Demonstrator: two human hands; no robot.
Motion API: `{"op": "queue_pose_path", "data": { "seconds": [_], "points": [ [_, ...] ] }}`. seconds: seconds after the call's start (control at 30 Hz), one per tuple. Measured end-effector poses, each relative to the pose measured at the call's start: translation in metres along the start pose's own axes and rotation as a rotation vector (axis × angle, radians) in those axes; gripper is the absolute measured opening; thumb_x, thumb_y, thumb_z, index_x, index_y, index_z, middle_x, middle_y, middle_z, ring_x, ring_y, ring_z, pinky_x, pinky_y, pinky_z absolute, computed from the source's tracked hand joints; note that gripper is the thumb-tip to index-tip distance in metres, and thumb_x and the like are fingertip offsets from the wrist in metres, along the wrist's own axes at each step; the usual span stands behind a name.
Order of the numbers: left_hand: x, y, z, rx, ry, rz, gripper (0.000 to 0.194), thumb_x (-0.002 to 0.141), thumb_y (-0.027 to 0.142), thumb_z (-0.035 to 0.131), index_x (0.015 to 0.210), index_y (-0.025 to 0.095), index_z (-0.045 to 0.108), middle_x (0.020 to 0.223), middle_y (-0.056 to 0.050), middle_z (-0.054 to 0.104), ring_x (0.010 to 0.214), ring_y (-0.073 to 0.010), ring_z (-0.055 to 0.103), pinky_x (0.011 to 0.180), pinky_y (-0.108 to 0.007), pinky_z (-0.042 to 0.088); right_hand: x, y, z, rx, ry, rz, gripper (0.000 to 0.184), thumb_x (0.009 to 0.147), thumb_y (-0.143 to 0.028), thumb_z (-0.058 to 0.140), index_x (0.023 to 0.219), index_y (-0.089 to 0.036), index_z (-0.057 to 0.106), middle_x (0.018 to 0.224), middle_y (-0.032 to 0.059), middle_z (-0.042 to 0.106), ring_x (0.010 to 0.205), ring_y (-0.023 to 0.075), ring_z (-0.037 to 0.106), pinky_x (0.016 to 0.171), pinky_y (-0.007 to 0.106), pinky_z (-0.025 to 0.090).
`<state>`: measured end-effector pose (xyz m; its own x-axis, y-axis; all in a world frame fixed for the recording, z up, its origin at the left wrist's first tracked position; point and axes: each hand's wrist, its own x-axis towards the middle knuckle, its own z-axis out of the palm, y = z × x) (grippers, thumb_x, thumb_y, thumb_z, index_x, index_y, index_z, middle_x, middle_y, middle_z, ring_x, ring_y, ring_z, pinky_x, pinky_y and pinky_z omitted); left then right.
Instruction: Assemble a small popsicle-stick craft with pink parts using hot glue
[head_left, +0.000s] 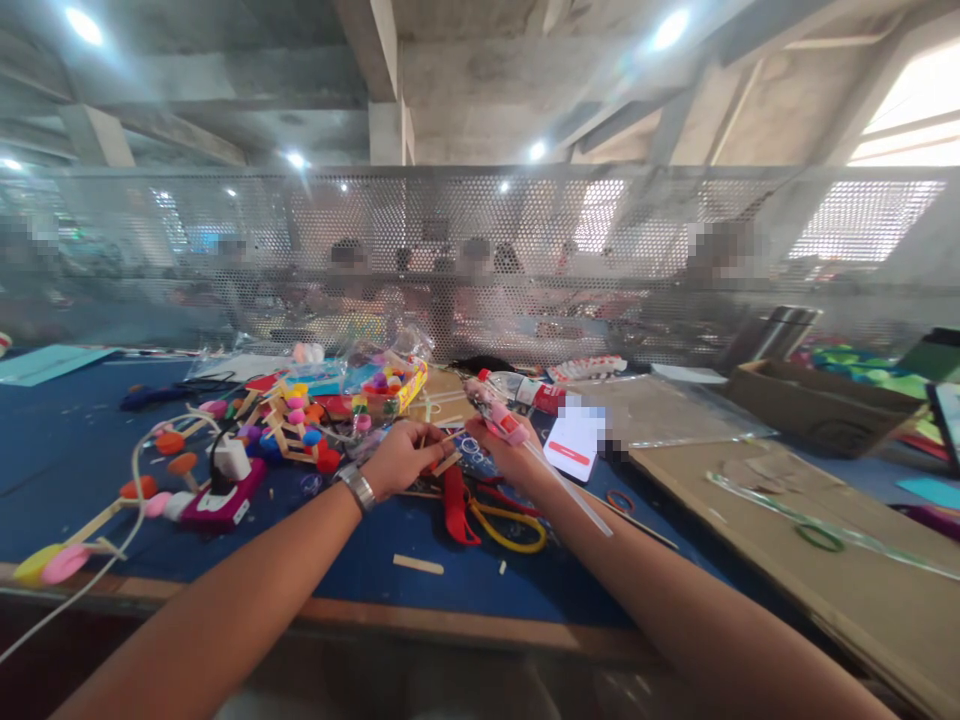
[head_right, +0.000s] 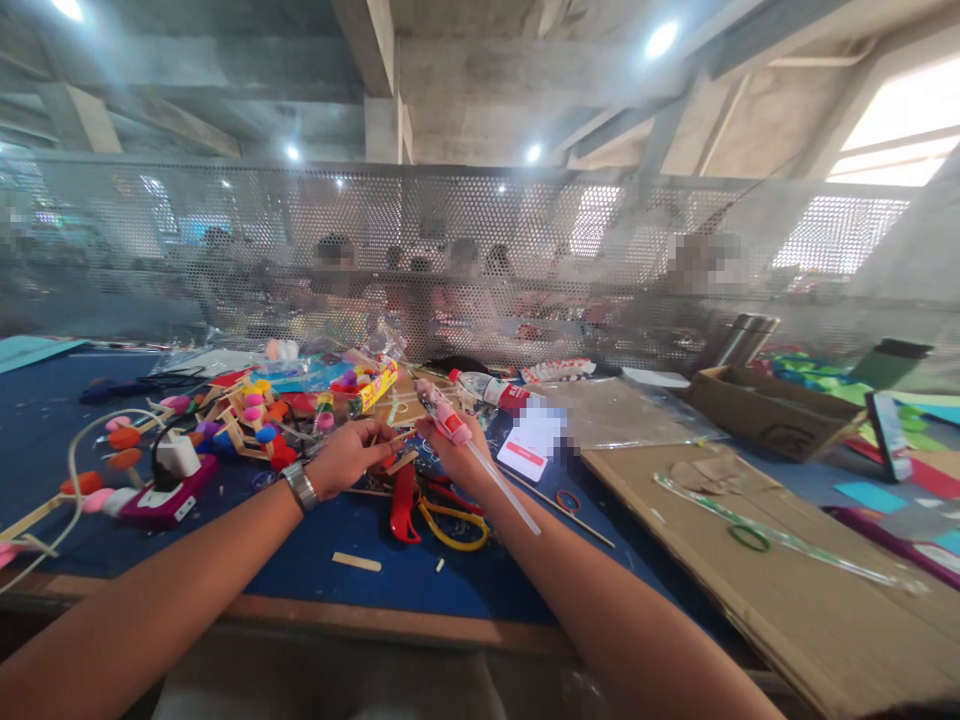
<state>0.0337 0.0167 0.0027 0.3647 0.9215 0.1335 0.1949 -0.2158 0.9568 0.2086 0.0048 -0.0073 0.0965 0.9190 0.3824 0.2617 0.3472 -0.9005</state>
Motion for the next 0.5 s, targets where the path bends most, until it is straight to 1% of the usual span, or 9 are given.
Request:
{"op": "queue_pose_path", "data": {
  "seconds": [0.13,0.17,0.27,0.33,0.5],
  "points": [
    [0.001,-0.001,-0.001,-0.041,0.006,-0.018,0.039,0.060,0.049,0.077,0.067,0.014,0.063,0.049,0.005,0.053,0.044,-0.0074,0.043,0.045,-0.021,0.033,0.002,0.005,0.000,0.017,-0.008,0.005,0.035,0.072,-0.050,0.063,0.058,-0.020,0.052,0.050,-0.0026,0.046,0.049,0.0113,0.039,0.048,0.027,0.031],
    [0.001,-0.002,-0.001,-0.045,0.010,-0.016,0.038,0.059,0.048,0.077,0.067,0.013,0.063,0.049,0.004,0.053,0.045,-0.0073,0.042,0.045,-0.020,0.033,0.003,0.008,0.000,0.038,0.009,0.014,0.035,0.071,-0.051,0.064,0.059,-0.020,0.052,0.051,-0.0025,0.047,0.049,0.0114,0.040,0.048,0.027,0.032],
    [0.002,-0.005,-0.002,-0.059,0.029,0.002,0.037,0.059,0.047,0.077,0.069,0.013,0.065,0.049,0.005,0.052,0.045,-0.0067,0.040,0.045,-0.020,0.032,0.008,0.015,-0.002,0.127,0.117,0.081,0.035,0.069,-0.054,0.066,0.068,-0.020,0.055,0.053,-0.0029,0.049,0.049,0.0119,0.042,0.049,0.027,0.033],
    [0.003,-0.008,-0.003,-0.077,0.062,0.013,0.038,0.061,0.048,0.075,0.071,0.012,0.067,0.049,0.005,0.050,0.045,-0.0064,0.038,0.045,-0.020,0.029,0.011,0.018,-0.004,0.151,0.158,0.081,0.037,0.068,-0.055,0.067,0.068,-0.020,0.054,0.053,-0.0032,0.048,0.049,0.0119,0.042,0.049,0.027,0.033],
    [0.008,-0.016,-0.004,-0.132,0.182,0.012,0.040,0.064,0.050,0.072,0.078,0.012,0.070,0.051,0.005,0.049,0.045,-0.0060,0.037,0.044,-0.020,0.026,0.010,0.018,-0.004,0.120,0.133,0.098,0.039,0.069,-0.057,0.065,0.066,-0.021,0.052,0.052,-0.0029,0.048,0.049,0.0122,0.043,0.049,0.027,0.034]
  ]
}}
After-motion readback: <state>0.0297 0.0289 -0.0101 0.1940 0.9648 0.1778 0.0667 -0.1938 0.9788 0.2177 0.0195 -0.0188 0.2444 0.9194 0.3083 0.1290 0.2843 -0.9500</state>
